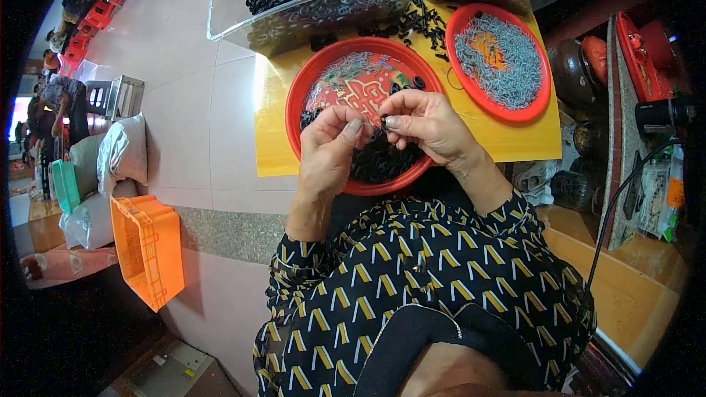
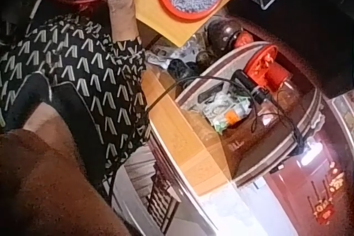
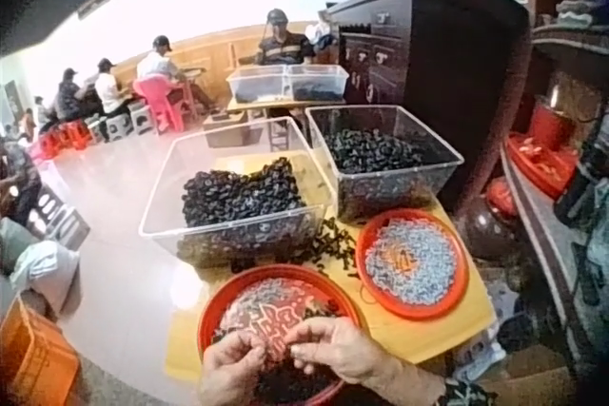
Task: The person assembles small black plastic parts by hand at a workstation.
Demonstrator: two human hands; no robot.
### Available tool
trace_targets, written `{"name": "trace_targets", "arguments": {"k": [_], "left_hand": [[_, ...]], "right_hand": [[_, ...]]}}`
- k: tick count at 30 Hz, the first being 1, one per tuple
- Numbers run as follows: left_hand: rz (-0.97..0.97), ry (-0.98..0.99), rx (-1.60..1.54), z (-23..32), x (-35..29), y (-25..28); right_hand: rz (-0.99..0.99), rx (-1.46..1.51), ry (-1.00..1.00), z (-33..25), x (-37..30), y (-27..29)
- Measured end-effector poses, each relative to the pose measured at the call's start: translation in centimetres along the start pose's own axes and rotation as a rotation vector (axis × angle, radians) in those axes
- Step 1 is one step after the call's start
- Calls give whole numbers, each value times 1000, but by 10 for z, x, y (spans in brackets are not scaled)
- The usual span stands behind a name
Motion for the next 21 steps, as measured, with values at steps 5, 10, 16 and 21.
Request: {"name": "trace_targets", "arguments": {"k": [5,10,16,21], "left_hand": [[20,64,-149,-6,-9,-3],[14,95,-218,-9,-11,1],[11,92,-236,-8,-14,-1],[1,71,-212,-9,-16,-4]], "right_hand": [[30,38,31,3,-1,-3],[17,-13,18,0,-8,-10],[100,-288,174,-1,-12,-12],[196,-325,200,-2,-18,-21]]}}
Point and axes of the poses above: each hand's wrist, its own x-axis towards the middle knuckle, its own y-axis out of the back of the hand, z = x × y, the point moved 1 cm from there along x, towards the middle knuckle, and after that the axes turned 12 degrees about z, right-handed, at the moved point
